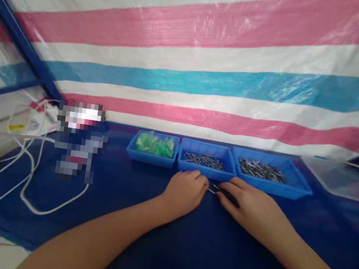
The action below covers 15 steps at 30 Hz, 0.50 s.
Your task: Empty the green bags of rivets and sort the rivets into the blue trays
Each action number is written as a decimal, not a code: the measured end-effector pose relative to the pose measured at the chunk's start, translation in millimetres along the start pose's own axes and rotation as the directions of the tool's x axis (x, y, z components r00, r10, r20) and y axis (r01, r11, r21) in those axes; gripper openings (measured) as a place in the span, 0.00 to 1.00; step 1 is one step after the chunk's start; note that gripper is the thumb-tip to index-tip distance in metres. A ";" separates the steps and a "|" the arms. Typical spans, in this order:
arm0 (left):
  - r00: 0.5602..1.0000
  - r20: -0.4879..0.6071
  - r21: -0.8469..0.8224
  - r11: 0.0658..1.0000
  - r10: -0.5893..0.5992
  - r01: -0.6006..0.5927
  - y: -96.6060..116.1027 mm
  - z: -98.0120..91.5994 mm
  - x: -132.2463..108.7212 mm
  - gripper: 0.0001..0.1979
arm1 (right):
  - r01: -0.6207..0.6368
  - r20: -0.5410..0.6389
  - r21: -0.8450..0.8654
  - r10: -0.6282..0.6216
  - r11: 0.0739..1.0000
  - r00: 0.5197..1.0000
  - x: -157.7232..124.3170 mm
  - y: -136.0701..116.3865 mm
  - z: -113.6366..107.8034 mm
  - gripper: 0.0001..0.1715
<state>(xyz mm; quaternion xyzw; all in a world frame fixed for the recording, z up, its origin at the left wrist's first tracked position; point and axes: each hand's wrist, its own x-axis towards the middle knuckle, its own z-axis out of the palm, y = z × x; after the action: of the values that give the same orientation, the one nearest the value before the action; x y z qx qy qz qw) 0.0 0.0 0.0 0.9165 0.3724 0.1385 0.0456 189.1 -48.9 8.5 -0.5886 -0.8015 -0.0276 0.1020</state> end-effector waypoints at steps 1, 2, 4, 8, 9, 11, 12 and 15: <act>1.000 0.007 0.001 1.000 0.015 -0.015 0.1 -0.3 1.1 0.12 | 0.020 -0.008 0.004 -0.020 1.000 1.000 -0.5 -1.6 1.7 0.16; 1.000 0.012 0.001 1.000 0.027 -0.027 0.1 -0.5 2.2 0.12 | 0.038 -0.015 0.008 -0.038 0.999 0.999 -1.0 -3.0 3.3 0.16; 0.999 0.016 -0.005 0.999 0.046 -0.046 0.0 -0.7 3.6 0.11 | 0.067 -0.028 0.018 -0.067 0.998 0.997 -1.4 -5.2 5.7 0.16; 0.998 -0.006 -0.032 0.998 0.060 -0.060 -0.8 0.1 3.4 0.10 | 0.091 -0.040 0.038 -0.090 0.995 0.995 -0.1 -6.9 7.9 0.14; 0.998 -0.015 -0.042 0.997 0.059 -0.060 -1.0 0.4 3.0 0.10 | 0.083 -0.032 0.036 -0.082 0.996 0.996 0.4 -7.0 8.2 0.13; 0.998 -0.033 -0.067 0.996 0.057 -0.059 -1.2 0.8 2.0 0.10 | 0.062 -0.011 0.027 -0.062 0.998 0.998 1.4 -7.2 8.7 0.12; 0.998 -0.039 -0.079 0.995 0.058 -0.061 -1.3 0.8 1.5 0.10 | 0.054 -0.003 0.022 -0.054 0.998 0.999 1.8 -7.2 9.0 0.12; 0.997 -0.045 -0.110 0.992 0.062 -0.067 -1.9 0.5 0.4 0.09 | 0.049 0.000 0.013 -0.049 0.999 0.999 2.4 -7.2 9.7 0.13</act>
<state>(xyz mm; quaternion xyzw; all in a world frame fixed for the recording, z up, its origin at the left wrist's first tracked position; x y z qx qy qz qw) -0.9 1.7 -0.7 0.9210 0.3352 0.1795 0.0842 180.2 -47.3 0.0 -0.5679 -0.8160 -0.0249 0.1050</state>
